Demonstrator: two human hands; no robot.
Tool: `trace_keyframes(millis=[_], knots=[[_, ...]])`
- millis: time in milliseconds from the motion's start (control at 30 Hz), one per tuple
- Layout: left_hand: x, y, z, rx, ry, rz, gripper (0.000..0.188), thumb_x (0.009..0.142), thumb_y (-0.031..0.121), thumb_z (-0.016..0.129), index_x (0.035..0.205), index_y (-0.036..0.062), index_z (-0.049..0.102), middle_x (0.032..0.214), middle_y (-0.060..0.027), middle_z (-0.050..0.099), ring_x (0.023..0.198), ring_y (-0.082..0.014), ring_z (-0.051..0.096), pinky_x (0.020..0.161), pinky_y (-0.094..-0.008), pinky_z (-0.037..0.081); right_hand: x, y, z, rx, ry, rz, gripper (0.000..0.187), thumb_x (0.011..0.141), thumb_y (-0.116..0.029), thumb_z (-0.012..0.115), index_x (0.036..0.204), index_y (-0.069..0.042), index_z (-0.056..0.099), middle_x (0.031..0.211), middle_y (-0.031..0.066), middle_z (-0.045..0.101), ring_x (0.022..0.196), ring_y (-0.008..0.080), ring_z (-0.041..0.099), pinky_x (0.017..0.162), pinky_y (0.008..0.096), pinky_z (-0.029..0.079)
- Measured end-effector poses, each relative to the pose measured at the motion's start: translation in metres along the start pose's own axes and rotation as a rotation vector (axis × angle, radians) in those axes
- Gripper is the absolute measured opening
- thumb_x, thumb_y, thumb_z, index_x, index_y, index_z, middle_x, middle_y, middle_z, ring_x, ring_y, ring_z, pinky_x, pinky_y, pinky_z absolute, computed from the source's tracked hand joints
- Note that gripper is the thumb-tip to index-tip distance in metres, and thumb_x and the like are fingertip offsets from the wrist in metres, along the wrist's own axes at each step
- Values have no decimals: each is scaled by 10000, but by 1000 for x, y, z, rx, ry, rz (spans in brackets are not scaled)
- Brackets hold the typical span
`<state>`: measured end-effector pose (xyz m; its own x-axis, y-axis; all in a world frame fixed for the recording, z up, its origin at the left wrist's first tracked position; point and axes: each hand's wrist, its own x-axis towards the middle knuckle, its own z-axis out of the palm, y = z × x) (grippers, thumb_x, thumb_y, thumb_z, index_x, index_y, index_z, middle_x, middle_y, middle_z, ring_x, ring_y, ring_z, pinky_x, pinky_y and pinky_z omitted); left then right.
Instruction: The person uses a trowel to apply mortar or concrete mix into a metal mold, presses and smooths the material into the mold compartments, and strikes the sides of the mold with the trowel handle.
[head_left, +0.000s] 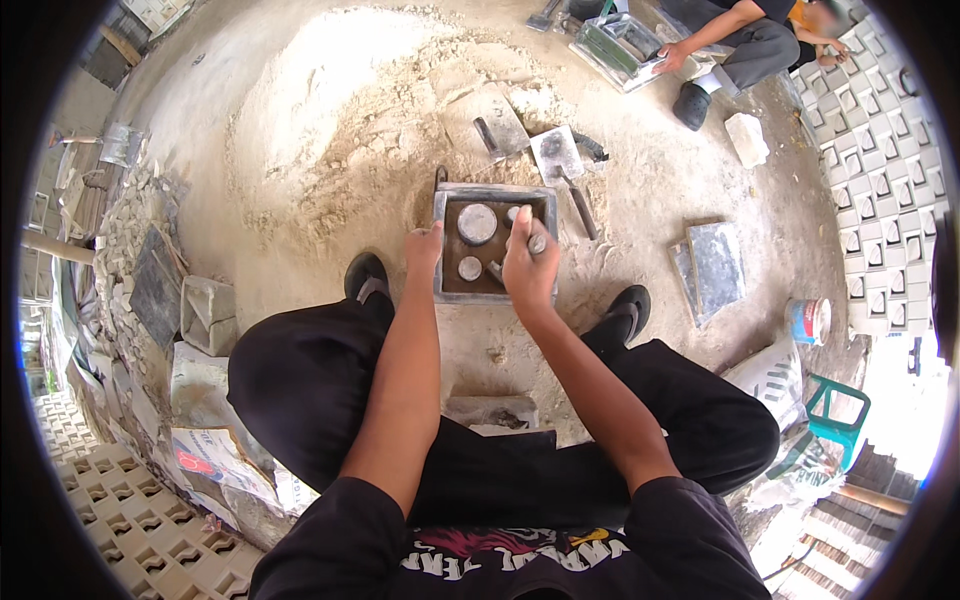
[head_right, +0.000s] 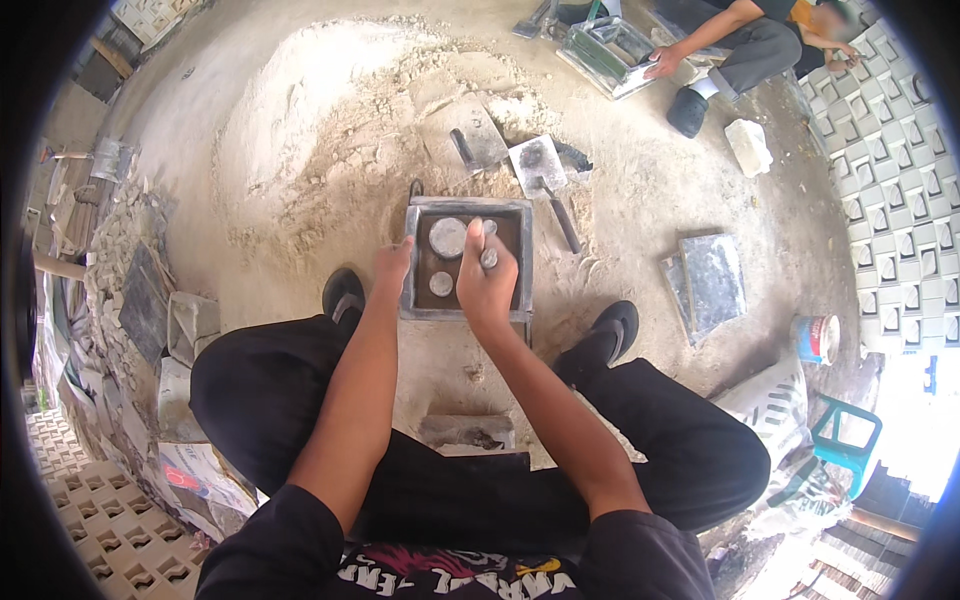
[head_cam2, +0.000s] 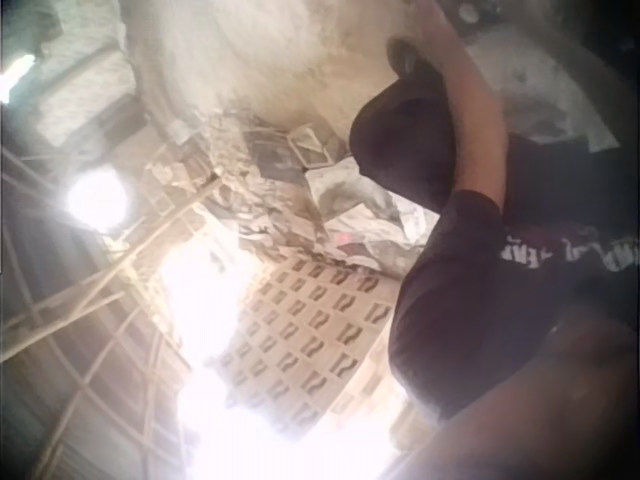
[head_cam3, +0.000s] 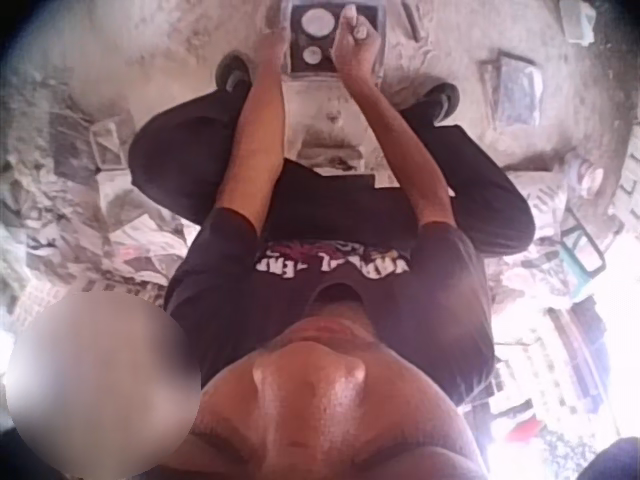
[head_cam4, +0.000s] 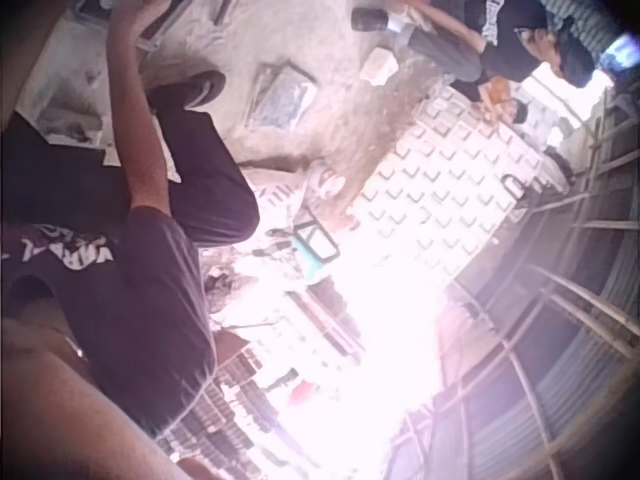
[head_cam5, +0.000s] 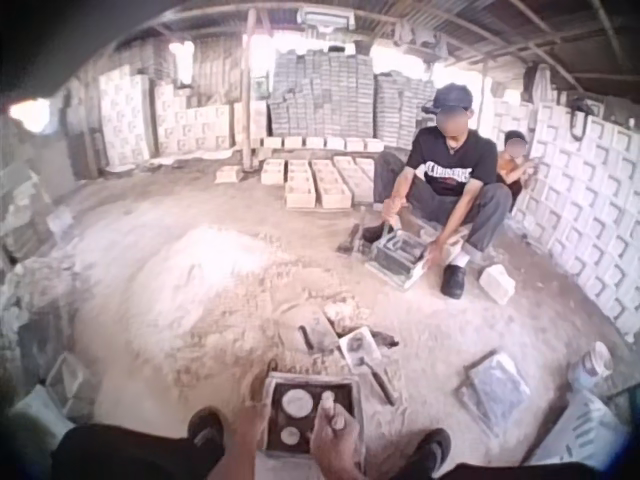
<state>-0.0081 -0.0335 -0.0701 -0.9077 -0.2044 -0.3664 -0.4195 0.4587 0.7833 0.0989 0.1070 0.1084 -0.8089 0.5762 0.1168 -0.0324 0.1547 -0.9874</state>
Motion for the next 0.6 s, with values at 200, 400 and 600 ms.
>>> trace_keyframes(millis=[200, 400, 600], knots=[[-5, 7, 8, -50, 12, 16, 469, 801, 426, 677, 717, -34, 655, 726, -198, 663, 740, -329, 662, 698, -416, 487, 19, 11, 11, -59, -101, -167, 459, 974, -282, 534, 625, -2, 436, 550, 10, 349, 572, 80, 301, 483, 310, 291], [-1, -3, 5, -87, 90, 36, 448, 817, 401, 679, 711, -33, 648, 711, -190, 660, 709, -312, 656, 696, -411, 485, 33, -9, 25, 45, -250, -72, 429, 960, -260, 556, 634, 9, 479, 547, -22, 385, 568, 73, 325, 497, 289, 319], [-2, 0, 2, 5, 12, -16, 438, 821, 408, 677, 767, -27, 663, 745, -175, 667, 727, -304, 650, 696, -408, 476, 53, -26, 13, 3, -576, 222, 211, 903, -163, 619, 847, 30, 684, 651, 10, 598, 643, 65, 489, 585, 265, 427]])
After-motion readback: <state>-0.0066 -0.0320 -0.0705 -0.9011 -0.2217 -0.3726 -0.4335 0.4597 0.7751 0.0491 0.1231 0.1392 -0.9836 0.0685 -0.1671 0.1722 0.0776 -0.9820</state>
